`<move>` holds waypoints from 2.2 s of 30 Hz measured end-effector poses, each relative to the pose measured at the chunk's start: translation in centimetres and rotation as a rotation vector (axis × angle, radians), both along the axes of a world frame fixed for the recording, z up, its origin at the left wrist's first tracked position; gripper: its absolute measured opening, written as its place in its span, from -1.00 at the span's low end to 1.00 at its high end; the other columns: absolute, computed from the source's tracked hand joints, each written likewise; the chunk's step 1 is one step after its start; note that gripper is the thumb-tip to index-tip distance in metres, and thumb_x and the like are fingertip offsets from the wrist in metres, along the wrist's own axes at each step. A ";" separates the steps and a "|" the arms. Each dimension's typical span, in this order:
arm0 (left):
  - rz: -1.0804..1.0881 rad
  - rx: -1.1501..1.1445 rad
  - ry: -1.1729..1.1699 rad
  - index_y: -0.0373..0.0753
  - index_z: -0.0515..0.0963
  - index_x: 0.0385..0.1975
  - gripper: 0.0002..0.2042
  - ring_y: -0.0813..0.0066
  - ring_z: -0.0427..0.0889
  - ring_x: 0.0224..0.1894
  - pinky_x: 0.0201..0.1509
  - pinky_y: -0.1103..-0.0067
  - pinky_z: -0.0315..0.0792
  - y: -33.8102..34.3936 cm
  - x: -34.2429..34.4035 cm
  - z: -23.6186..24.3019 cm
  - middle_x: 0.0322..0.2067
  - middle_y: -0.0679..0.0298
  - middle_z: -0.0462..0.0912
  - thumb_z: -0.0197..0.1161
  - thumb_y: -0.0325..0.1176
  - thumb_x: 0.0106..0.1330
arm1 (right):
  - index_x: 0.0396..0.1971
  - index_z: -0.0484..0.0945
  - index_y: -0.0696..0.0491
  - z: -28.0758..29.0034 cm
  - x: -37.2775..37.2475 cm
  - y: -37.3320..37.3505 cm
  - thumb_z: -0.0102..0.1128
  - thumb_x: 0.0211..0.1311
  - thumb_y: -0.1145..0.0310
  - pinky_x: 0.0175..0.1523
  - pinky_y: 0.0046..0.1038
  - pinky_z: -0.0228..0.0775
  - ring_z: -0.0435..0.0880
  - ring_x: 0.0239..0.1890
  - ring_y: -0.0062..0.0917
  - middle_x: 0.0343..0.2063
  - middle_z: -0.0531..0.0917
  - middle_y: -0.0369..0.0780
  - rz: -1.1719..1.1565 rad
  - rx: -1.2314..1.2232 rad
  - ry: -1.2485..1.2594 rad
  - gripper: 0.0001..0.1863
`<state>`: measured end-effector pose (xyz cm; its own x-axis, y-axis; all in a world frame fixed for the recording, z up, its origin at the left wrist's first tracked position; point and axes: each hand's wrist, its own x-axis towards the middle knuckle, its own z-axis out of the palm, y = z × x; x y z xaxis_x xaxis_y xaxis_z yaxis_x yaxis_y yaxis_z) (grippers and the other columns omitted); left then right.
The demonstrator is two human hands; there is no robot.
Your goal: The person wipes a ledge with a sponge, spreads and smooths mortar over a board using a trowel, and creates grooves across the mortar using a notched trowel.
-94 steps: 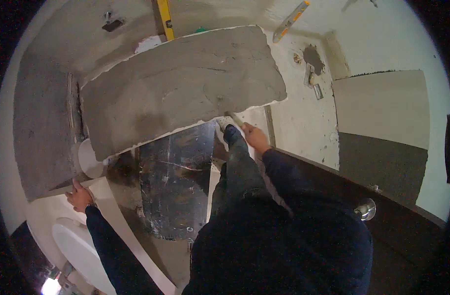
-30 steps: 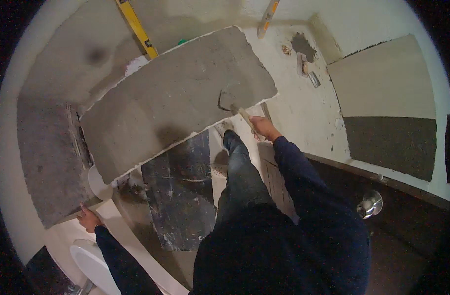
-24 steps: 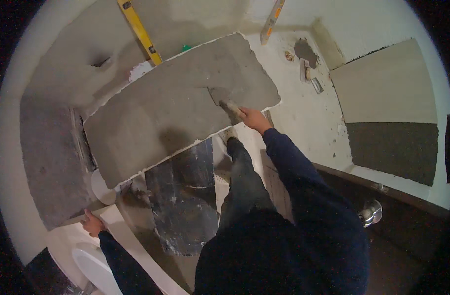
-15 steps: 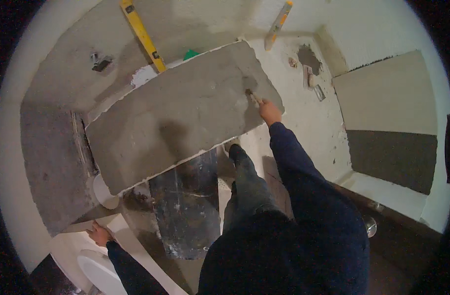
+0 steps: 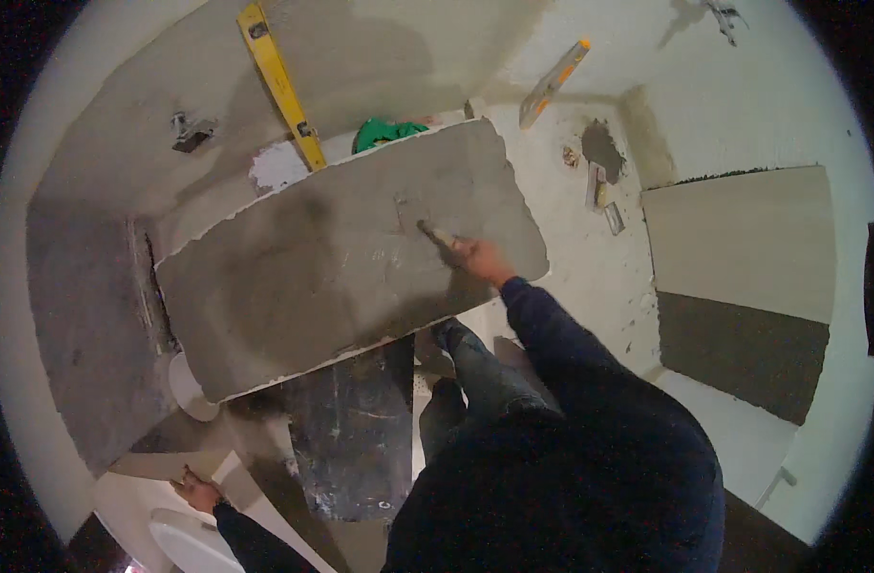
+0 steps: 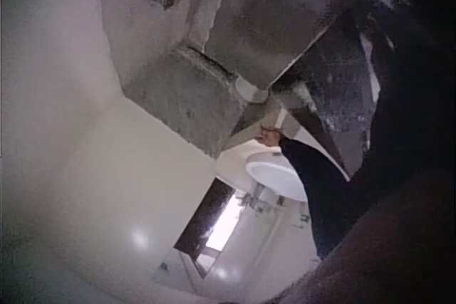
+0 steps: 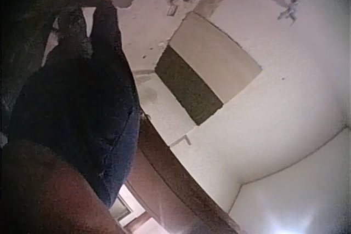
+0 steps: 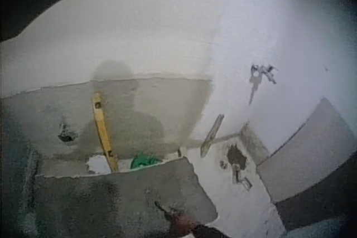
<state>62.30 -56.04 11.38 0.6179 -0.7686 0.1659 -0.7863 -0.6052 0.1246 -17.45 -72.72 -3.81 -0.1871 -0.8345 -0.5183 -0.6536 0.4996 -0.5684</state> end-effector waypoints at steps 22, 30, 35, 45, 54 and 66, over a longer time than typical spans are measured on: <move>0.024 -0.084 -0.010 -0.23 0.46 0.04 -0.50 0.11 0.29 0.21 0.24 0.38 0.17 -2.6 -3.5 1.9 0.21 -0.04 0.23 -0.09 0.01 0.29 | -0.22 0.54 -0.02 -10.2 13.7 10.7 -0.09 0.26 0.00 -0.24 -0.26 0.36 0.54 -0.39 -0.18 -0.42 0.55 -0.08 0.309 -0.197 -0.365 -0.62; 0.157 0.076 -0.143 -0.02 0.56 -0.04 -0.50 0.15 0.13 0.29 0.26 0.03 -0.02 -2.2 -5.7 4.1 0.25 0.05 0.18 -0.19 0.11 0.29 | -0.08 0.54 0.03 -1.0 16.4 10.7 -0.13 0.25 -0.10 0.02 -0.27 0.33 0.56 -0.07 -0.18 -0.16 0.60 -0.01 0.474 0.099 -0.043 -0.47; 0.133 -0.037 -0.089 0.05 0.56 -0.04 -0.53 0.18 0.07 0.33 0.26 -0.03 -0.06 -2.3 -5.5 4.2 0.30 0.15 0.10 -0.15 0.13 0.26 | -0.04 0.50 0.06 1.1 8.9 14.3 -0.20 0.27 -0.12 0.06 -0.21 0.29 0.50 -0.01 -0.06 -0.12 0.56 0.04 0.428 0.043 0.259 -0.42; -0.091 -0.742 0.379 -0.24 0.46 0.03 -0.54 0.14 0.16 0.29 0.31 0.26 0.02 4.3 -2.5 6.5 0.15 0.00 0.34 -0.12 -0.03 0.35 | -0.31 0.40 0.10 5.6 7.6 22.6 0.01 0.14 0.07 -0.43 -0.17 0.36 0.56 -0.48 -0.12 -0.60 0.55 -0.04 0.479 -0.199 0.143 -0.64; -0.143 -0.452 1.307 -0.32 0.45 0.02 -0.63 0.51 0.50 -0.08 0.04 0.55 0.33 22.9 -20.3 -1.0 -0.15 0.26 0.60 0.02 -0.21 0.34 | -0.32 0.43 0.12 5.4 5.9 21.5 0.03 0.20 0.12 -0.61 -0.41 0.30 0.40 -0.73 -0.47 -0.69 0.43 -0.27 0.092 -0.010 -0.210 -0.68; 0.182 0.385 1.166 -0.22 0.45 -0.08 -0.64 0.31 0.57 -0.24 -0.25 0.38 0.48 56.2 -34.4 -18.4 -0.19 0.24 0.55 0.23 -0.36 0.08 | -0.17 0.48 0.09 2.5 18.1 4.8 -0.03 0.25 -0.02 -0.57 -0.44 0.33 0.49 -0.65 -0.55 -0.65 0.50 -0.22 0.702 -0.226 -0.196 -0.55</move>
<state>27.87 0.11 -6.97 0.3478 -0.5334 -0.7710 -0.2266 -0.8458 0.4830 0.68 -67.87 -1.34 0.5041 -0.8137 -0.2895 -0.6513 -0.1380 -0.7462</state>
